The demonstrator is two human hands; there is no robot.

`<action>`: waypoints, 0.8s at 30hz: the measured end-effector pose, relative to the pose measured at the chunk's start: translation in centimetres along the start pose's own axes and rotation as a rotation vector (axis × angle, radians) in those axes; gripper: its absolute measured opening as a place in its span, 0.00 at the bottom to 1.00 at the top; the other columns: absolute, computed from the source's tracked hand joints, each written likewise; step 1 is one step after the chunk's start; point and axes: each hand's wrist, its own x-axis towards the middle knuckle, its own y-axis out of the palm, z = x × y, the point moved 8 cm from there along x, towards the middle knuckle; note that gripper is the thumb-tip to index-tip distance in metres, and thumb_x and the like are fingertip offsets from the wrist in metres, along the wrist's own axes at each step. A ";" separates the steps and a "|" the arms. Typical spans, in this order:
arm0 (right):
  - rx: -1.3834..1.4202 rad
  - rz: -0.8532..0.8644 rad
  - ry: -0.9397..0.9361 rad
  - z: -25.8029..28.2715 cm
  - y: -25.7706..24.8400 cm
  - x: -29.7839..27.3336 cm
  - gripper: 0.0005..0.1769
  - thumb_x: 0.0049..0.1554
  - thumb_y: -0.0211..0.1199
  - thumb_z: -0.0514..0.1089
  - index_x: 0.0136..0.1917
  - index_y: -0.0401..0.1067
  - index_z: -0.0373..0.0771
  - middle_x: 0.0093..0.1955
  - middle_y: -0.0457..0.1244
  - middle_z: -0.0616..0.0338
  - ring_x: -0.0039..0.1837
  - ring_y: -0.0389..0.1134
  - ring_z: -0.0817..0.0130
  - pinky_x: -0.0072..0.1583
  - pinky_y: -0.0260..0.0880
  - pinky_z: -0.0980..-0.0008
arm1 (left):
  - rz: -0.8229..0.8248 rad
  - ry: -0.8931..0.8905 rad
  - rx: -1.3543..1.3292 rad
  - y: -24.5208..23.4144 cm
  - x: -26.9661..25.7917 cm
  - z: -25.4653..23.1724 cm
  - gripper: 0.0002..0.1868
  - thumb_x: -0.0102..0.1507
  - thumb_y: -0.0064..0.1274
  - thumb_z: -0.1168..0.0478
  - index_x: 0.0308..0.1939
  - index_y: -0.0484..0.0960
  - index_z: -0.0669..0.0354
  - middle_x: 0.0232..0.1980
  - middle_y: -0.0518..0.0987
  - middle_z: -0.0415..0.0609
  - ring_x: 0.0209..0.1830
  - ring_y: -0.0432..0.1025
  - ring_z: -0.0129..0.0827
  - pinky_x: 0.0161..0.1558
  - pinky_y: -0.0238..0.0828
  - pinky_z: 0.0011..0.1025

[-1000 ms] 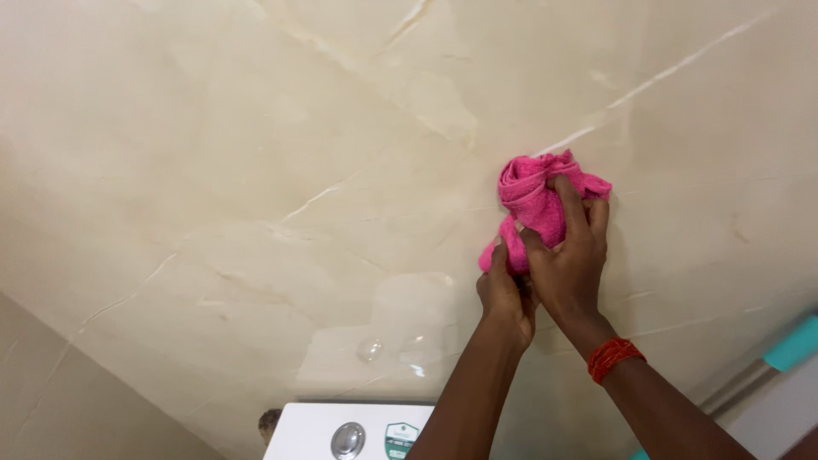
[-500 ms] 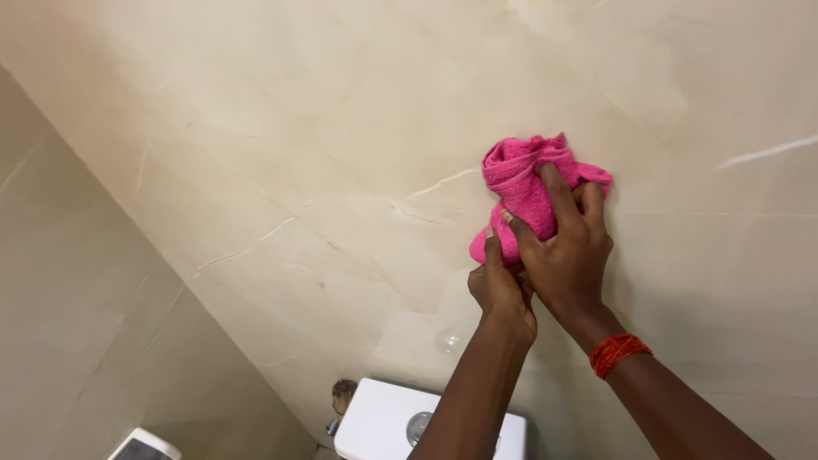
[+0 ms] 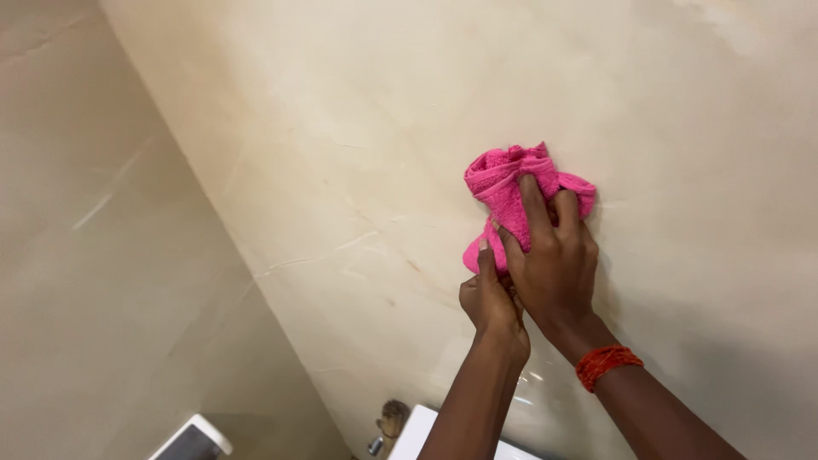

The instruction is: The person wipes a cream-colored tiled wall with a pink cloth using both hands. The wiping motion is repetitive and covers various sections of the wall surface.

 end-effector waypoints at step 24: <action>-0.270 0.166 -0.384 14.4 18.2 6.0 0.33 0.54 0.66 0.40 0.72 0.68 0.47 0.60 0.59 0.57 0.46 0.65 0.58 0.34 0.71 0.66 | -0.079 0.439 0.264 -11.5 0.1 -17.8 0.18 0.65 0.39 0.66 0.58 0.71 0.67 0.59 0.80 0.55 0.48 0.78 0.32 0.51 0.78 0.32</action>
